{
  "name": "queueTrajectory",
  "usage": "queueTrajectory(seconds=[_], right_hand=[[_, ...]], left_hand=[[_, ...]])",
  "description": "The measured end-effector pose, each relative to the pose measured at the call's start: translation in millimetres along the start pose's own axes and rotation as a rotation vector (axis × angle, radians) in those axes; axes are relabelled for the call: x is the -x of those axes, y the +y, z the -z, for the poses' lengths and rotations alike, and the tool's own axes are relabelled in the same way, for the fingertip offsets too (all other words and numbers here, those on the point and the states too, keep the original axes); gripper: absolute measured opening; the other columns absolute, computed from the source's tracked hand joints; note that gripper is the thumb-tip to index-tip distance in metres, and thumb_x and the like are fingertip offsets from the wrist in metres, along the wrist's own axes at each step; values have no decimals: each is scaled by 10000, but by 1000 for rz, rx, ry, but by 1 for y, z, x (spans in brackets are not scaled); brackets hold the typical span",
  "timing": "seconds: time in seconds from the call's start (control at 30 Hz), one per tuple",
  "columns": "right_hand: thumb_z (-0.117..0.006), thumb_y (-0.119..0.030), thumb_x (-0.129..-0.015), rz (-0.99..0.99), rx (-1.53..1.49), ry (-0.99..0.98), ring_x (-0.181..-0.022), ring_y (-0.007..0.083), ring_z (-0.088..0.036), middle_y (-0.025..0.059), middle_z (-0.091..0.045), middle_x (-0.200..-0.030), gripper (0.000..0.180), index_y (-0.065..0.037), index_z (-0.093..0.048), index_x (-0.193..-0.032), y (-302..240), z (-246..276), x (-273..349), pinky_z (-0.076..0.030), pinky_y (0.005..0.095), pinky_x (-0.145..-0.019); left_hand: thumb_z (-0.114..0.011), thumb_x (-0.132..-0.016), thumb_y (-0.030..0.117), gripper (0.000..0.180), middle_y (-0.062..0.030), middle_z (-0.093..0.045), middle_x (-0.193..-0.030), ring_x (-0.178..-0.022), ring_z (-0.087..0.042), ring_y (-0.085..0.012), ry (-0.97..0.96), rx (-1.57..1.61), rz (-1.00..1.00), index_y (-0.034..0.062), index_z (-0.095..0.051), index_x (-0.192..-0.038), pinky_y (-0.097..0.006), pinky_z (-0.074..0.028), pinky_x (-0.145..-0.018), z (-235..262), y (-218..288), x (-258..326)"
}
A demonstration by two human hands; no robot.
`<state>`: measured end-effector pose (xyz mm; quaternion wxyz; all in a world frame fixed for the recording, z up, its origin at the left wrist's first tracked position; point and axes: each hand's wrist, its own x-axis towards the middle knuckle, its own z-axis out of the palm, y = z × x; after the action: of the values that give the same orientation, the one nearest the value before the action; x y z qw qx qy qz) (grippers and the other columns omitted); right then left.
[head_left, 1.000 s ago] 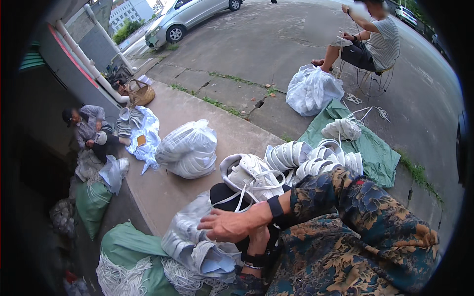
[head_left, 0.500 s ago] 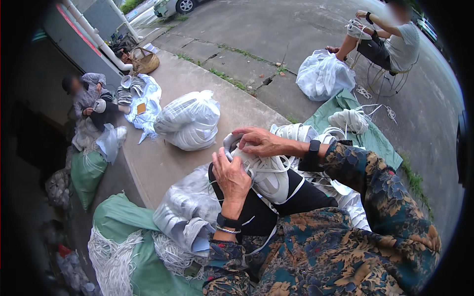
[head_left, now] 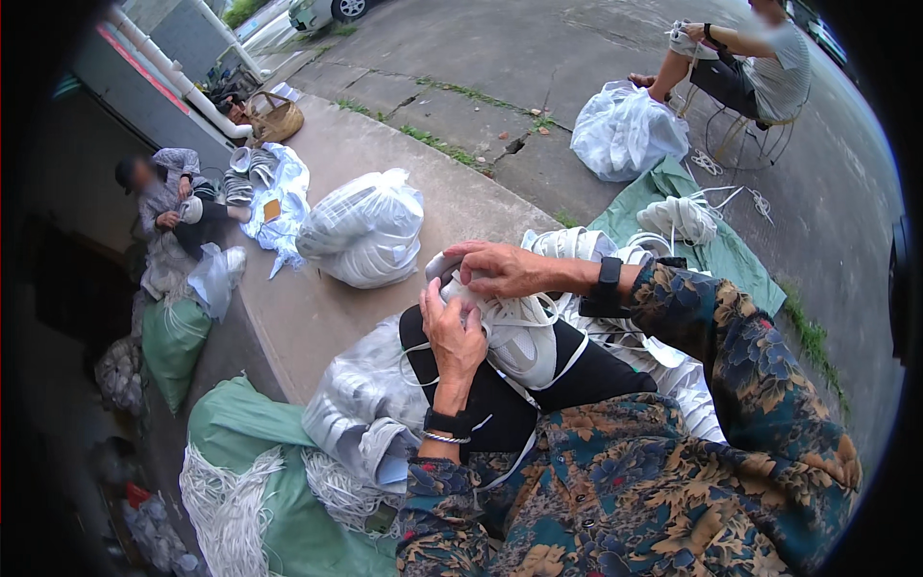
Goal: The person is manually inserting and threading shoelaces into white sneakers.
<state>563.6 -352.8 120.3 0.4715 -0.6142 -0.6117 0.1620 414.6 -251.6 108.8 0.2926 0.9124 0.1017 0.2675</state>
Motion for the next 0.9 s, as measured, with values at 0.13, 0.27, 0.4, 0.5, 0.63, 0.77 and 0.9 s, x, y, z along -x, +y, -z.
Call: queueTrajectory(seconds=[0.13,0.27,0.4,0.5,0.63,0.77,0.9], right_hand=[[-549,-170,-751,71,295,-131,-1075,327,-468,188,-494,-1155,186,-26,-585,-863,-20,13,0,-394,409,-895],[-561,-170,-727,150,786,-270,-995,299,-493,189,-514,-1048,229,23,-614,-839,-31,6,2,-414,387,-843],[-544,-126,-708,117,945,-271,-987,303,-489,225,-508,-1037,229,54,-635,-816,-29,0,2,-405,384,-831],[-546,-121,-705,80,837,-266,-986,311,-487,227,-511,-1029,210,44,-636,-797,-31,1,1,-404,390,-831],[-582,-108,-685,54,654,-204,-1018,317,-483,222,-498,-1071,154,36,-607,-736,-32,-1,2,-396,402,-858],[-619,-84,-704,56,378,18,-1088,326,-471,197,-474,-1179,84,-10,-596,-736,-32,-2,9,-378,414,-903],[-629,-156,-778,-71,102,410,-1132,271,-468,149,-474,-1230,133,-28,-594,-782,-42,27,12,-400,370,-904]], left_hand=[[-632,-671,65,134,-259,-383,-1249,-1182,-335,-461,-2,-84,82,10,-581,-782,-506,-288,-969,17,8,5],[-618,-681,58,101,-262,-374,-1257,-1187,-328,-459,-57,-143,84,9,-579,-761,-507,-288,-968,4,4,3],[-602,-680,20,75,-278,-360,-1263,-1180,-334,-457,68,-67,97,-20,-555,-722,-498,-281,-977,-7,5,3],[-600,-681,15,63,-280,-357,-1267,-1174,-348,-442,94,-10,102,-18,-554,-707,-472,-281,-985,-10,1,5],[-609,-702,44,79,-289,-363,-1265,-1174,-374,-409,98,40,132,-25,-576,-722,-420,-300,-981,-9,-1,6],[-596,-701,22,62,-267,-392,-1245,-1128,-418,-390,111,146,152,-17,-568,-741,-419,-321,-962,-4,0,6],[-571,-730,23,124,-200,-525,-1076,-989,-517,-341,202,310,218,-2,-567,-852,-401,-398,-872,15,-11,11]])
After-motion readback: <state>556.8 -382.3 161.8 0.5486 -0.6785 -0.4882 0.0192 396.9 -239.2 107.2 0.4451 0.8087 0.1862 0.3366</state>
